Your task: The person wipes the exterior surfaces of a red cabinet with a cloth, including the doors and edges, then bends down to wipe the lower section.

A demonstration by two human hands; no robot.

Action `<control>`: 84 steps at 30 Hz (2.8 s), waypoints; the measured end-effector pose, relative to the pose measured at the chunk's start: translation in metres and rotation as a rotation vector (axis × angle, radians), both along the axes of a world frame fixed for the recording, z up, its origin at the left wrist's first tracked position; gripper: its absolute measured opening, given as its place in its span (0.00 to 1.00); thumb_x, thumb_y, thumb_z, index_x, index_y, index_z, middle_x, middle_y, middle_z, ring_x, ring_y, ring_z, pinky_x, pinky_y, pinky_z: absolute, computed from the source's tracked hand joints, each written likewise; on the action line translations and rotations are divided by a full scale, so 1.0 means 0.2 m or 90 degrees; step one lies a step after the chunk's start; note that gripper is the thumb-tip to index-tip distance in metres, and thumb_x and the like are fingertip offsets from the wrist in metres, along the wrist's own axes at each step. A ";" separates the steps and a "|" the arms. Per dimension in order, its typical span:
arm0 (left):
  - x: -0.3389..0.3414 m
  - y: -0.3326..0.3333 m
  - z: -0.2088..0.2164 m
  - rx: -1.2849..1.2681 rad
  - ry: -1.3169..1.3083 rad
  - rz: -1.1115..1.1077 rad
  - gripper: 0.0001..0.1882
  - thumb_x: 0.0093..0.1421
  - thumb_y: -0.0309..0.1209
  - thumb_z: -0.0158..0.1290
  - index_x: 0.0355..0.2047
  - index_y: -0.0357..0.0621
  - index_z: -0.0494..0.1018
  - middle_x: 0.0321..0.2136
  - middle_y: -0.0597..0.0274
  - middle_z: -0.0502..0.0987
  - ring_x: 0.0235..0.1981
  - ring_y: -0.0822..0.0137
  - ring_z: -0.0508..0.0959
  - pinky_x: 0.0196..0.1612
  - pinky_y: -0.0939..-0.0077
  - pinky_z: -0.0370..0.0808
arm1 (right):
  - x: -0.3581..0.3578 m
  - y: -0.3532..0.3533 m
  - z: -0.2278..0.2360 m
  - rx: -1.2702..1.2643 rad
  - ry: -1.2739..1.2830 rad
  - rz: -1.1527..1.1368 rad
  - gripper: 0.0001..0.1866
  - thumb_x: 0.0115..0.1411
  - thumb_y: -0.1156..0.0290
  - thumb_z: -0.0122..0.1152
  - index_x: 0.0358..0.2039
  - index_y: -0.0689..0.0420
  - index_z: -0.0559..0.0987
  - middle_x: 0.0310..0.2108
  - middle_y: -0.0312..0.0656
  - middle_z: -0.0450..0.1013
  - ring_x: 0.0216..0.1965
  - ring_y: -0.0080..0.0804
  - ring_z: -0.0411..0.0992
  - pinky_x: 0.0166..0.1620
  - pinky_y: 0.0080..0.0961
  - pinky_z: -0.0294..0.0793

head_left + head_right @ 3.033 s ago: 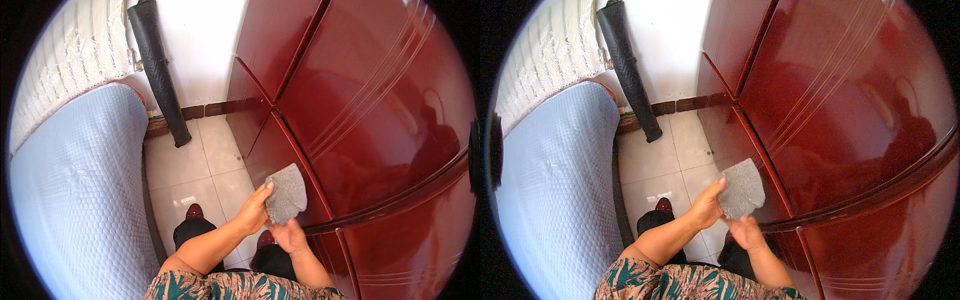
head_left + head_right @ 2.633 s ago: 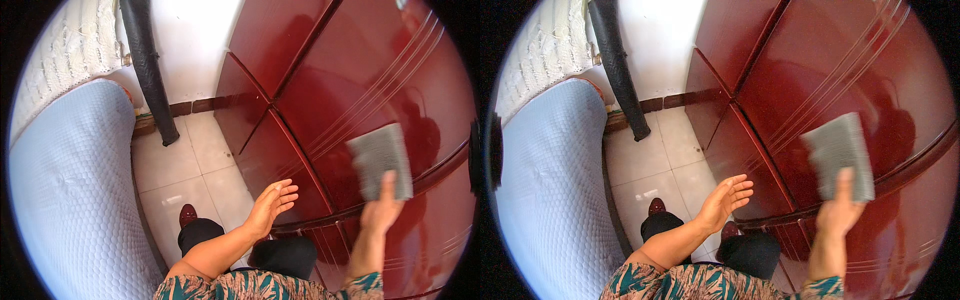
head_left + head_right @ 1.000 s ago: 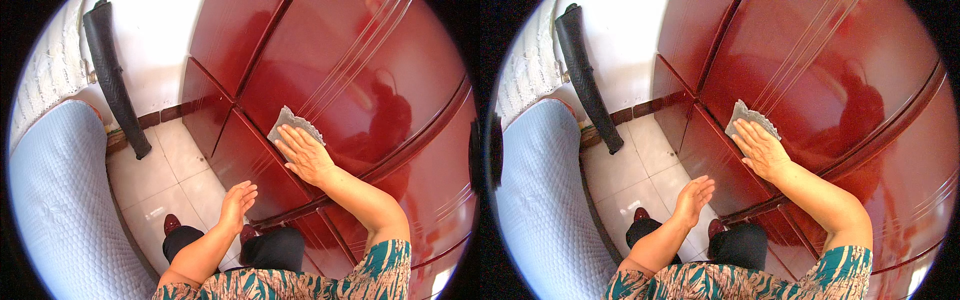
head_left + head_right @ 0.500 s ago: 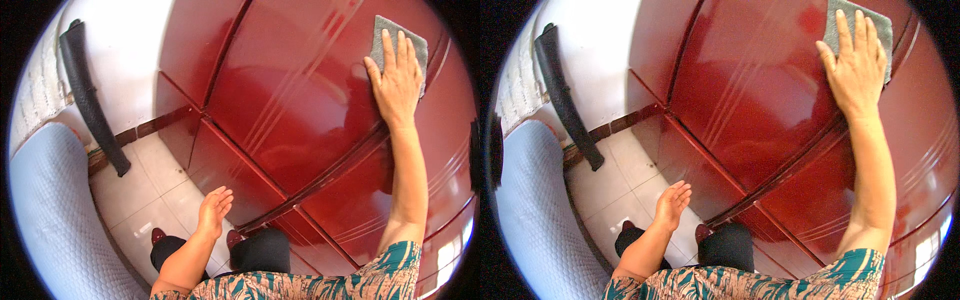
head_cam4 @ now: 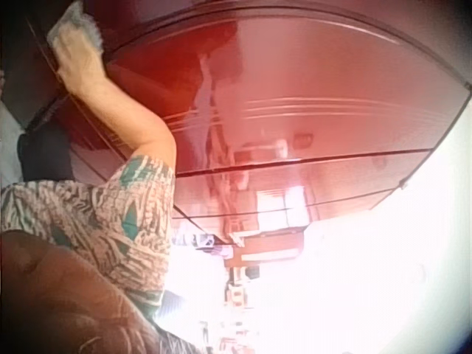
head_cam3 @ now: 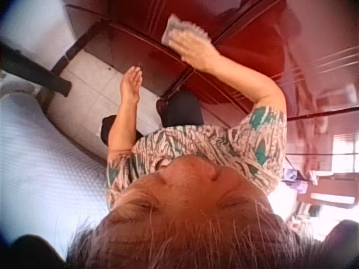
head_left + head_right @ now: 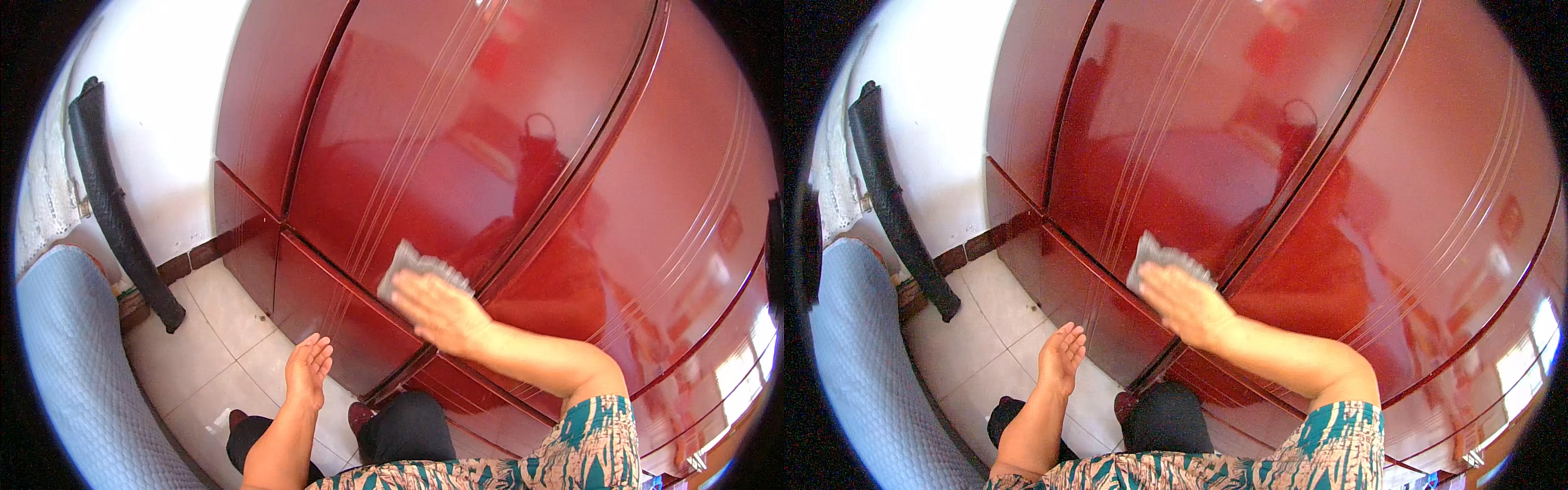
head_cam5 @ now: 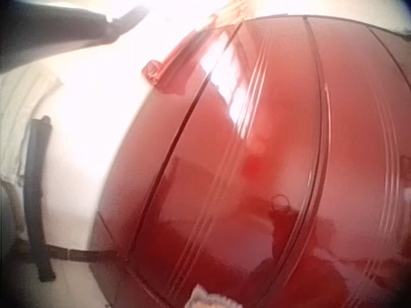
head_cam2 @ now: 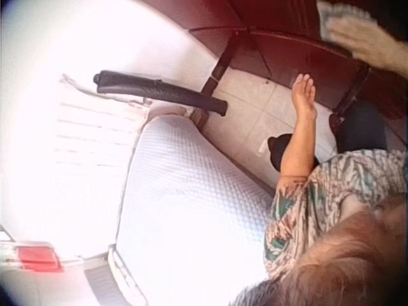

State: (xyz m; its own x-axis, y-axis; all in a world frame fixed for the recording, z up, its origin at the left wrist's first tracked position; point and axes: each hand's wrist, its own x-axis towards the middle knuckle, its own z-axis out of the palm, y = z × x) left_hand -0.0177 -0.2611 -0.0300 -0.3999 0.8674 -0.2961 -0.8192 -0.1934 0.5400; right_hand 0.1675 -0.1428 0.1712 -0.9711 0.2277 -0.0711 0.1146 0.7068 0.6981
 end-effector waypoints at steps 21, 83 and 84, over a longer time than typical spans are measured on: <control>-0.02 -0.05 0.07 -0.035 0.002 0.020 0.21 0.63 0.39 0.47 0.52 0.40 0.67 0.46 0.58 0.75 0.46 0.68 0.74 0.50 0.74 0.68 | -0.64 0.20 0.09 0.235 0.024 0.025 0.38 0.62 0.45 0.43 0.66 0.54 0.54 0.69 0.44 0.44 0.70 0.38 0.39 0.69 0.36 0.36; 0.11 0.21 0.16 -0.074 1.134 0.178 0.38 0.47 0.23 0.56 0.61 0.55 0.59 0.62 0.53 0.54 0.59 0.40 0.58 0.60 0.49 0.60 | -1.22 0.37 0.27 0.338 0.159 0.005 0.32 0.65 0.53 0.41 0.67 0.51 0.54 0.69 0.41 0.45 0.70 0.33 0.40 0.69 0.32 0.36; 0.11 0.21 0.16 -0.074 1.130 0.179 0.38 0.47 0.23 0.56 0.61 0.55 0.59 0.62 0.53 0.54 0.59 0.40 0.58 0.60 0.49 0.60 | -1.24 0.42 0.28 0.321 0.209 0.047 0.32 0.64 0.53 0.44 0.66 0.51 0.56 0.68 0.41 0.47 0.69 0.33 0.42 0.69 0.32 0.37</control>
State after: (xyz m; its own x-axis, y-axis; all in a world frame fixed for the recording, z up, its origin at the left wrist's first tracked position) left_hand 0.0048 -0.2194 0.0022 -0.3908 0.7334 0.5563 0.7389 -0.1105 0.6647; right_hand -0.0796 -0.0598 0.2268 -0.9386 0.0865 0.3339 0.3438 0.3126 0.8855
